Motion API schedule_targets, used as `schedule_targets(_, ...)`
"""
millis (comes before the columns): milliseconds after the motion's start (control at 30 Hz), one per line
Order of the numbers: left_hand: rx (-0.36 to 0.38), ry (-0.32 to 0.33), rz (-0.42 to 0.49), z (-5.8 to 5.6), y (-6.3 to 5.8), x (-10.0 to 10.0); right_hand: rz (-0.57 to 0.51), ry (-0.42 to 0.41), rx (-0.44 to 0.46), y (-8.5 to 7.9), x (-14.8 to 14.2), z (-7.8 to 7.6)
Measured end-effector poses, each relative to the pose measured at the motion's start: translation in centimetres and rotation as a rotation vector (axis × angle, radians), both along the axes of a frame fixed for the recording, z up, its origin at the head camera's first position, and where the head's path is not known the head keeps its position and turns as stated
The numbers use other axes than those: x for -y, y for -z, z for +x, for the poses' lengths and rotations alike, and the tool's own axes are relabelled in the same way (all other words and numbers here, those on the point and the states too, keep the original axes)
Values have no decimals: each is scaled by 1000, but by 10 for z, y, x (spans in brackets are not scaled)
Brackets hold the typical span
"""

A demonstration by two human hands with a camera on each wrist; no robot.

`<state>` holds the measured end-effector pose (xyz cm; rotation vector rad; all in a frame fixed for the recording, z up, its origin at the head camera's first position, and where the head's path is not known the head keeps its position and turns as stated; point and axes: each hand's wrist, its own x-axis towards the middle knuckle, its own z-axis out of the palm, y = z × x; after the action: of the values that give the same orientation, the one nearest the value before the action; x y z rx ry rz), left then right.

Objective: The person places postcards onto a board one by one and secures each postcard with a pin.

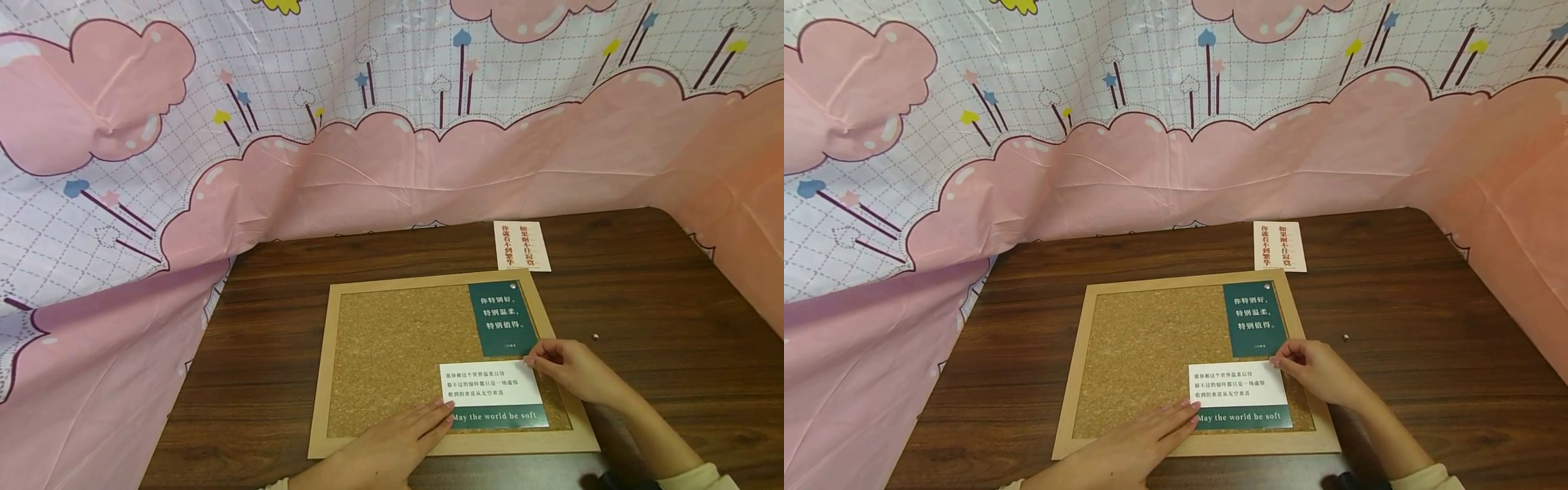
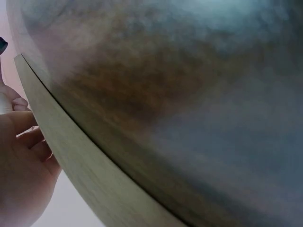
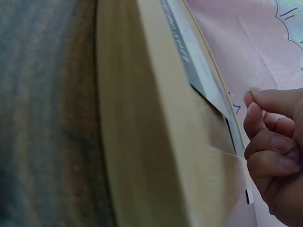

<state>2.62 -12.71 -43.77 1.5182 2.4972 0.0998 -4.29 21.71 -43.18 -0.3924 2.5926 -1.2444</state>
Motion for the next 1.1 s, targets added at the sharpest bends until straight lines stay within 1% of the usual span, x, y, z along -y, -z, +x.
schedule_targets(167,-17,3,-2,1,0,0,32,-10,34,3,2,1)
schedule_targets(300,-33,12,-5,1,-1,1,61,-6,17,3,5,1)
schedule_targets(567,-31,19,-5,1,0,1,107,-17,-1,6,8,0)
schedule_targets(700,-21,17,3,1,2,2,107,-20,3,5,10,0)
schedule_targets(833,-32,17,1,1,4,2,87,-36,17,5,11,-1)
schedule_targets(967,-30,17,3,2,4,3,57,-55,48,5,11,-2)
schedule_targets(1100,-23,14,8,2,4,4,32,-55,84,7,10,-3)
